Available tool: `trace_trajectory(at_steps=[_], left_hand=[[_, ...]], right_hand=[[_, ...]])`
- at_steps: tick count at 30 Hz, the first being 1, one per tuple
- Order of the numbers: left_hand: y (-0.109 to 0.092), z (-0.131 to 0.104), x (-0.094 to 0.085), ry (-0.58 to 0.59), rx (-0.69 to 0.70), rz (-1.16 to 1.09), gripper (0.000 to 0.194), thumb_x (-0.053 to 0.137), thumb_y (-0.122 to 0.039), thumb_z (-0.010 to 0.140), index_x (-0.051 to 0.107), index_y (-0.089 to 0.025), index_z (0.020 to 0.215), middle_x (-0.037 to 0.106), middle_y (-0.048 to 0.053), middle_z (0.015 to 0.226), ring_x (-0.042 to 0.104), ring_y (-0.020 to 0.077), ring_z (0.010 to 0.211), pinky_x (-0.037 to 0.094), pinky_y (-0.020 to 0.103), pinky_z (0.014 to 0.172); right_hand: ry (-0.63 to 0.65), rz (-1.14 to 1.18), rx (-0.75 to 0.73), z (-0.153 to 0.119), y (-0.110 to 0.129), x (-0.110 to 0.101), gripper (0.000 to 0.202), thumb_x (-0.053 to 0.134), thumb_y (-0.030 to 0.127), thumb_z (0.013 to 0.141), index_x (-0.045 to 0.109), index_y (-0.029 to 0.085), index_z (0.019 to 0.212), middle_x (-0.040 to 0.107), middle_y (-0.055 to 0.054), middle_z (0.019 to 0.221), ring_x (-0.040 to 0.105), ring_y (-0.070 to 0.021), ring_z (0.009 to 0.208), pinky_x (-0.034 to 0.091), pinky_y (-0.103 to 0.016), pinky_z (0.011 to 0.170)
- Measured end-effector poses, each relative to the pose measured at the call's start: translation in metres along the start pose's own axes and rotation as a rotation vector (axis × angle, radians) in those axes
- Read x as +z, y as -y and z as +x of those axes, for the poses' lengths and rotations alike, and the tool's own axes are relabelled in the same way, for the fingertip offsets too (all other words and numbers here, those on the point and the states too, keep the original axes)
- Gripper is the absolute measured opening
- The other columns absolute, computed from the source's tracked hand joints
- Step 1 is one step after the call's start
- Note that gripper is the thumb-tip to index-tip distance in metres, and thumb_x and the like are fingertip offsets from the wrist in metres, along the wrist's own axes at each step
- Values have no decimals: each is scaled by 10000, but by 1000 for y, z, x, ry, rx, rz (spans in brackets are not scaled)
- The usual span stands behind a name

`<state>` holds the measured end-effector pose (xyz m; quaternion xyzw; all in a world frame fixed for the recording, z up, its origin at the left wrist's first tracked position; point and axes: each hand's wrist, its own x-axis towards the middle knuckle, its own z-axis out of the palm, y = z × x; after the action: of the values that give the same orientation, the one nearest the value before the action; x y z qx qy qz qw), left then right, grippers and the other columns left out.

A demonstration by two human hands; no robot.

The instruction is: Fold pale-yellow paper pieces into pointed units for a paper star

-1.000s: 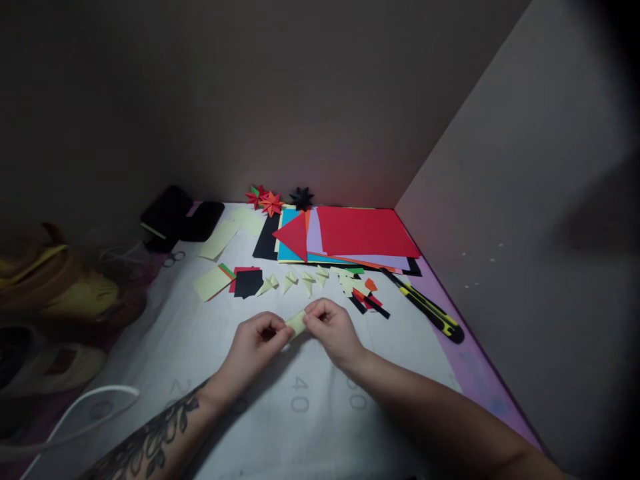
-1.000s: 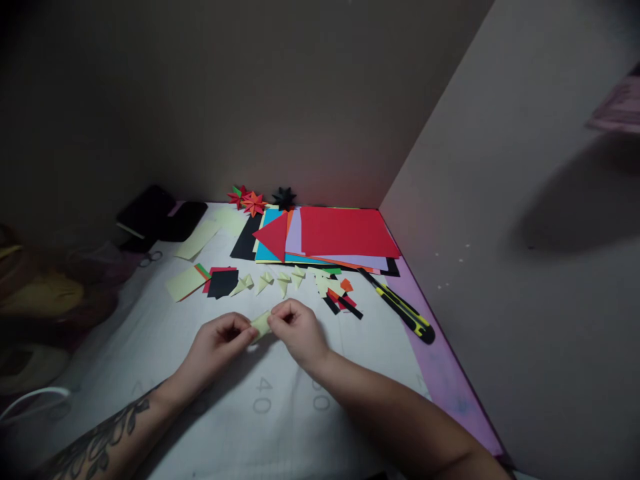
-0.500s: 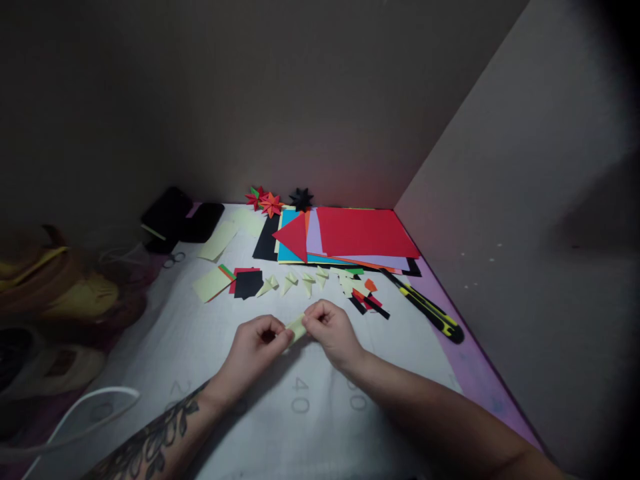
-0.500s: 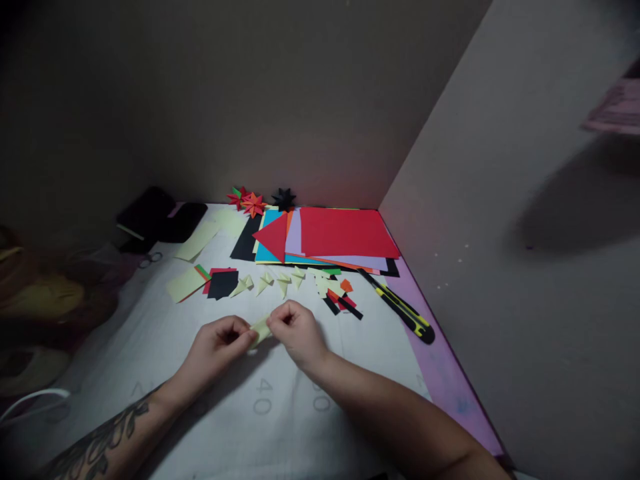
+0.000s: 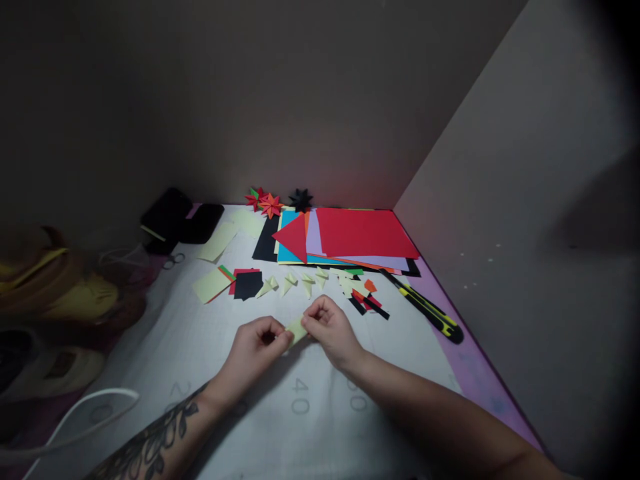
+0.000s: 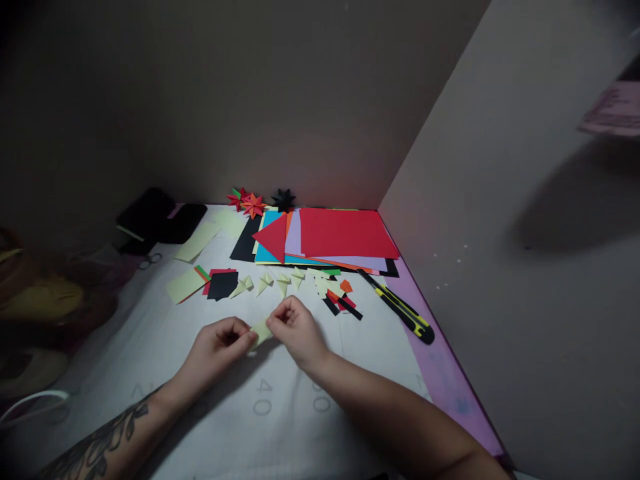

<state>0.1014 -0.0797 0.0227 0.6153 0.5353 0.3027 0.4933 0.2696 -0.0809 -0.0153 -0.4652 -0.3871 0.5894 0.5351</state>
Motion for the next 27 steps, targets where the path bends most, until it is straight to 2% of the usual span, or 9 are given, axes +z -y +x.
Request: trace_trajectory(at_steps=[27], left_hand=[[6,1,-1,54,-47,-47,293,612,-403,769,547,-159,620,533,-15,582,434,112,562,340,216,531]], right_hand=[[25,1,19,2,-2,-2,196,715,241,712,525,192,718,546,53,631,482,-99,561,373,-224,548]])
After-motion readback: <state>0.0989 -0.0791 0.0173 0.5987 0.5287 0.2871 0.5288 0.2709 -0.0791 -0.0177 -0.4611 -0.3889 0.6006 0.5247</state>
